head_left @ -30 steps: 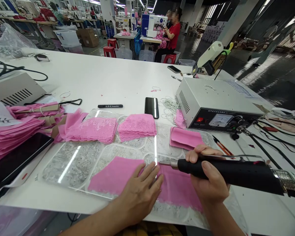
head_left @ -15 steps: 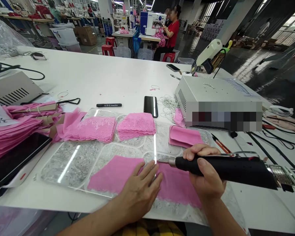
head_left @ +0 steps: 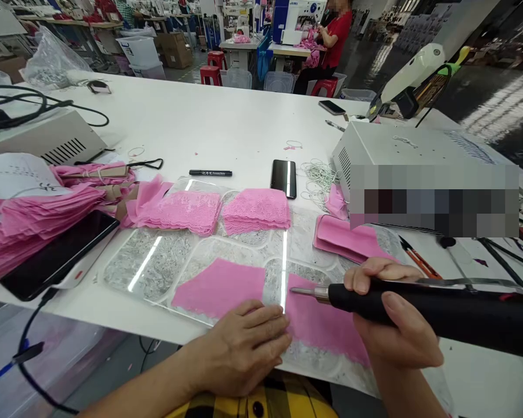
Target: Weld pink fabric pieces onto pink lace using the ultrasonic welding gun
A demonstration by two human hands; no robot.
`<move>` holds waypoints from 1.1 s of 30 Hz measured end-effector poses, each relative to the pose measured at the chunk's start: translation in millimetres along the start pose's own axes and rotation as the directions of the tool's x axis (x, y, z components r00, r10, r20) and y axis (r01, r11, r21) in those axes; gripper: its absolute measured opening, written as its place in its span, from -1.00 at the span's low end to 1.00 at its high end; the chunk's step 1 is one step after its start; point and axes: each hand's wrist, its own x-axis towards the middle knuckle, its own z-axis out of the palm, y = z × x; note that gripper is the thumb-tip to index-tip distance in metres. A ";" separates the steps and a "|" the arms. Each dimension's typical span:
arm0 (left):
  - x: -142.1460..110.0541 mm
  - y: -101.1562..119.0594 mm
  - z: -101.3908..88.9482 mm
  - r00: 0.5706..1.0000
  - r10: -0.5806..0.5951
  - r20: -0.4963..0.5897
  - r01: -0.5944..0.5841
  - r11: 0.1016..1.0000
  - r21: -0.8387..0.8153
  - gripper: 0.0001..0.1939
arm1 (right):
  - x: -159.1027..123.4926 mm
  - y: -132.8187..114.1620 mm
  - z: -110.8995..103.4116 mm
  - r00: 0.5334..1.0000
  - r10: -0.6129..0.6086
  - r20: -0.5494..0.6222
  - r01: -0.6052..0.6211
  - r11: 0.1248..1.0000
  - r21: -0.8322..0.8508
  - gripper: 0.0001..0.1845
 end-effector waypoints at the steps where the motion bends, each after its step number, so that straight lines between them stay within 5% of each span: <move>1: 0.6 -0.4 0.8 1.000 0.009 -0.005 -0.009 1.000 -0.007 -0.78 | -0.2 0.3 0.5 1.000 -0.002 0.000 0.002 1.000 0.003 -0.87; 14: 3.3 -2.8 0.1 1.000 0.030 0.005 -0.030 0.999 -0.036 -0.76 | -0.5 -1.3 0.1 1.000 0.011 0.018 -0.011 1.000 0.020 -0.89; 27: 1.6 -2.0 1.9 0.999 0.037 0.021 -0.036 0.999 -0.021 -0.76 | -5.6 -2.6 -3.6 0.983 0.096 0.153 -0.103 0.994 0.039 -0.92; 33: 5.0 1.4 -1.4 1.000 0.030 -0.001 -0.030 0.998 0.048 -0.78 | 0.6 -10.7 -4.3 0.997 0.076 0.016 -0.076 0.997 0.034 -0.91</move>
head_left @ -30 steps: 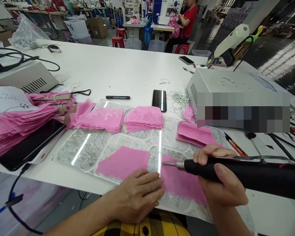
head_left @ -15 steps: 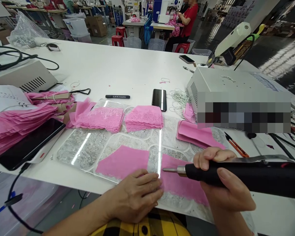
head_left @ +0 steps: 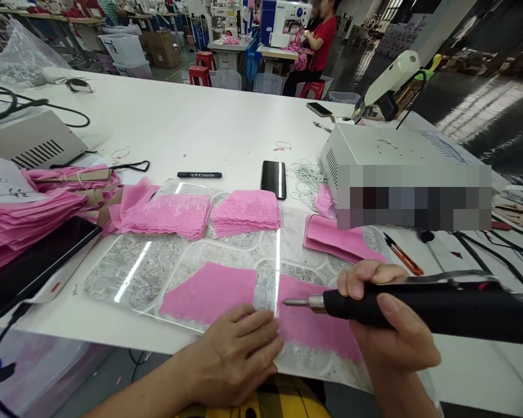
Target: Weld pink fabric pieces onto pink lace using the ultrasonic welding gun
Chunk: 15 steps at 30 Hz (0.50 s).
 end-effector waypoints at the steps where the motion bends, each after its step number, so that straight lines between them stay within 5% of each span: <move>1: 1.9 0.1 0.6 1.000 -0.012 -0.017 0.012 1.000 0.020 -0.77 | 1.9 -2.7 -1.5 0.998 -0.031 -0.059 0.030 0.999 -0.011 -0.90; 6: 12.4 -5.0 13.9 0.988 -0.151 -0.035 0.155 0.976 0.153 -0.72 | 6.9 -8.8 -9.9 0.953 -0.167 -0.251 0.138 0.982 -0.129 -0.90; 15: 9.2 -14.4 29.8 0.979 -0.200 0.027 0.191 0.962 0.195 -0.64 | 4.4 3.7 -7.3 0.958 -0.183 -0.219 0.151 0.976 -0.154 -0.91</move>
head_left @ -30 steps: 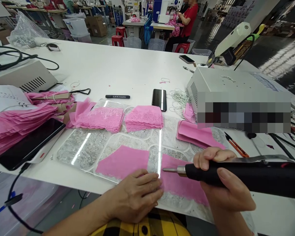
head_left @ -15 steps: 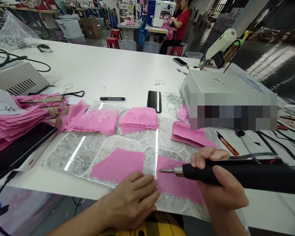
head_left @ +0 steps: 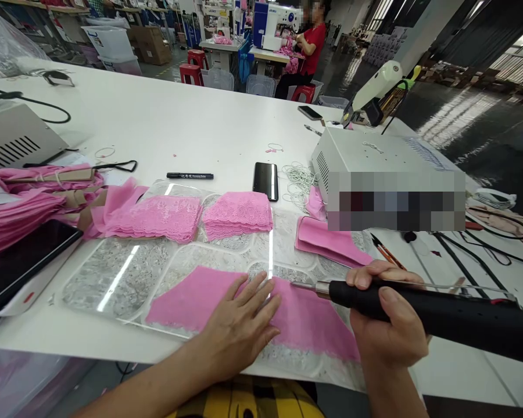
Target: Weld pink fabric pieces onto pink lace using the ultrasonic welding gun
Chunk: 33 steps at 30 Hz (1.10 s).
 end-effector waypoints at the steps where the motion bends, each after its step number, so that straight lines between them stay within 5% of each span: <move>1: -0.1 -0.2 -0.2 1.000 -0.002 -0.001 0.002 1.000 0.000 -0.64 | 0.1 0.2 0.2 1.000 0.004 0.004 -0.004 1.000 0.000 -0.91; 16: 0.3 -1.0 -0.3 1.000 -0.014 -0.011 0.014 1.000 -0.024 -0.66 | -1.2 2.8 1.7 0.998 0.003 0.055 -0.002 1.000 -0.025 -0.95; 24: 2.5 -2.9 -3.4 0.999 0.024 -0.035 -0.025 0.999 -0.037 -0.68 | 8.6 -10.5 -15.7 0.995 -0.006 -0.098 0.007 1.000 0.005 -0.92; 33: 1.6 -4.3 0.4 0.999 0.027 -0.032 -0.029 0.999 -0.045 -0.67 | 5.7 -6.4 -23.3 0.996 -0.007 -0.085 0.005 1.000 -0.017 -0.92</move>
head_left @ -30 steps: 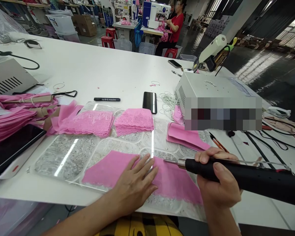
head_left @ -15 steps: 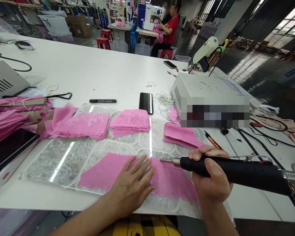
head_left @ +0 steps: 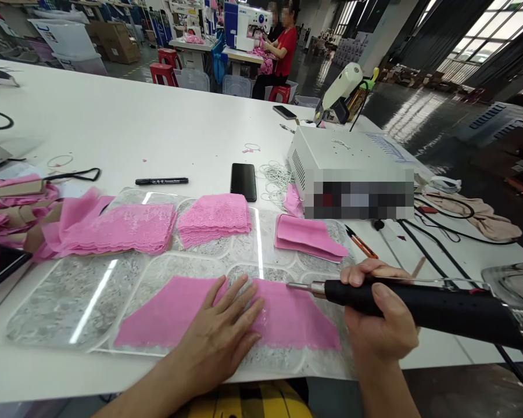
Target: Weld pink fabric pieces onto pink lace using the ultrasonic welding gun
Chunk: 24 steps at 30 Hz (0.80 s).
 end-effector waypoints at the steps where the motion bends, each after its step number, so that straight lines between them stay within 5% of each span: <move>1: -0.2 0.2 0.5 1.000 -0.001 -0.004 0.001 1.000 0.003 -0.67 | -0.3 0.5 0.8 1.000 0.000 0.009 0.000 1.000 0.002 -0.93; 24: -1.0 -3.4 0.3 0.999 0.028 0.026 -0.029 0.999 0.037 -0.65 | 6.2 -4.0 -20.0 0.996 -0.027 -0.083 0.026 1.000 -0.011 -0.92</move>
